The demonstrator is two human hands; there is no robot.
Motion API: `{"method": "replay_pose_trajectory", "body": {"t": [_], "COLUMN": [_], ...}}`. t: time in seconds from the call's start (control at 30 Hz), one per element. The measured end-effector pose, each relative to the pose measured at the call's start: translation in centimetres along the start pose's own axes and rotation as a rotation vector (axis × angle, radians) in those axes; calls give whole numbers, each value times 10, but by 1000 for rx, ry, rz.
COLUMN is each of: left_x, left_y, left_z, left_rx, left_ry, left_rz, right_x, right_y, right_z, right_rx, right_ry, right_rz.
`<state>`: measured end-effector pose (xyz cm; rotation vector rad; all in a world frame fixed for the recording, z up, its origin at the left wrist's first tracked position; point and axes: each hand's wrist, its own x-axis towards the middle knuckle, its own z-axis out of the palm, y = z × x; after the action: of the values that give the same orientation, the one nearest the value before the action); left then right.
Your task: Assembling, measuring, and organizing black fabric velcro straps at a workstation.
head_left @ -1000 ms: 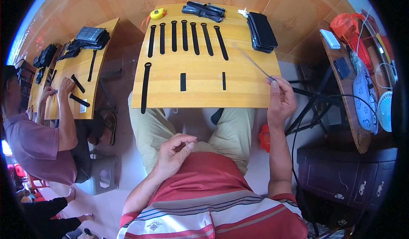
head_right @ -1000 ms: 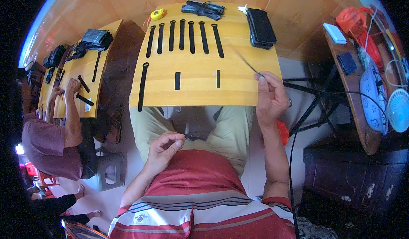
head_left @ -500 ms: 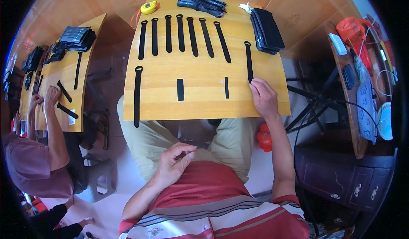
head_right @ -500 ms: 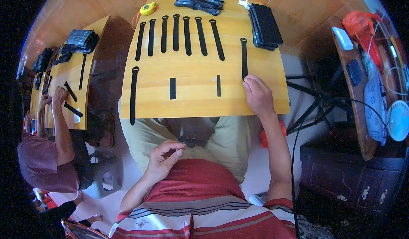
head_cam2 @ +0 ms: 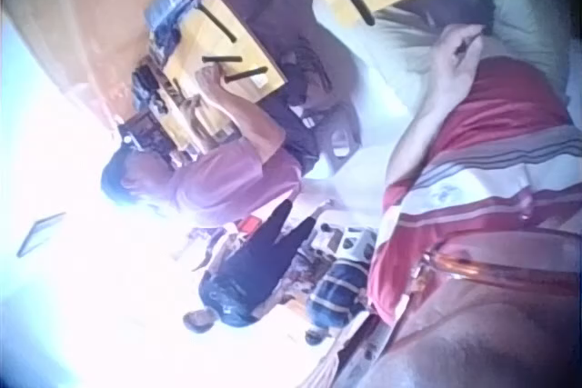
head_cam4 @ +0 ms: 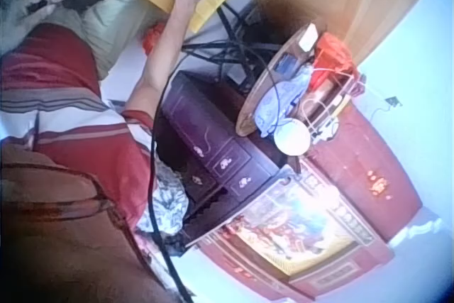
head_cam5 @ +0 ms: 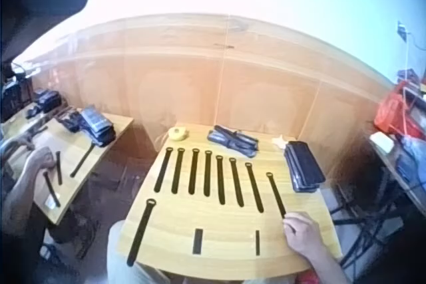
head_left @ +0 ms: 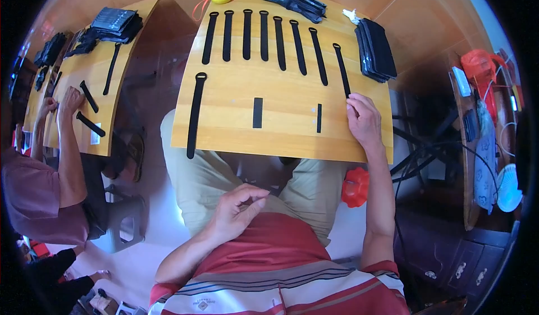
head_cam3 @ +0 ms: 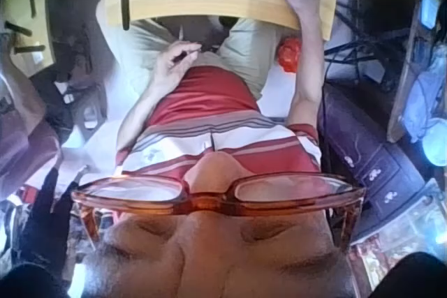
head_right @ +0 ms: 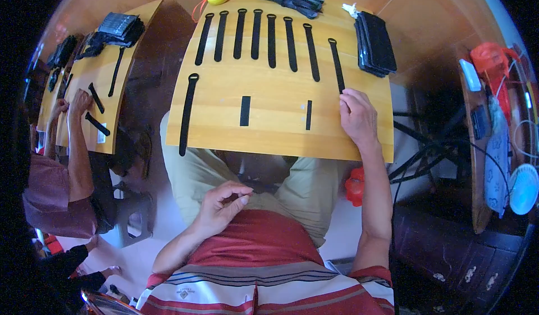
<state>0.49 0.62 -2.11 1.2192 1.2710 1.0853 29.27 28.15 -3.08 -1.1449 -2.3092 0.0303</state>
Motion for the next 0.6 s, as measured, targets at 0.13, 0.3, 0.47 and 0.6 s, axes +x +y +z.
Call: {"method": "replay_pose_trajectory", "body": {"t": [0.13, 0.3, 0.47, 0.6], "left_x": [-3, -5, -8, -10], "left_y": [-6, -12, -28, -50], "left_z": [-5, -12, -15, -18], "left_rx": [-50, -95, -30, -13], "left_ry": [9, 15, 24, 14], "left_rz": [-23, -23, -26, -58], "right_x": [5, 23, 70, 124], "right_y": [-9, -37, -99, -166], "right_z": [0, 4, 28, 71], "right_rx": [-35, -14, 165, 258], "right_ry": [3, 57, 100, -6], "right_rz": [17, -15, -171, -312]}}
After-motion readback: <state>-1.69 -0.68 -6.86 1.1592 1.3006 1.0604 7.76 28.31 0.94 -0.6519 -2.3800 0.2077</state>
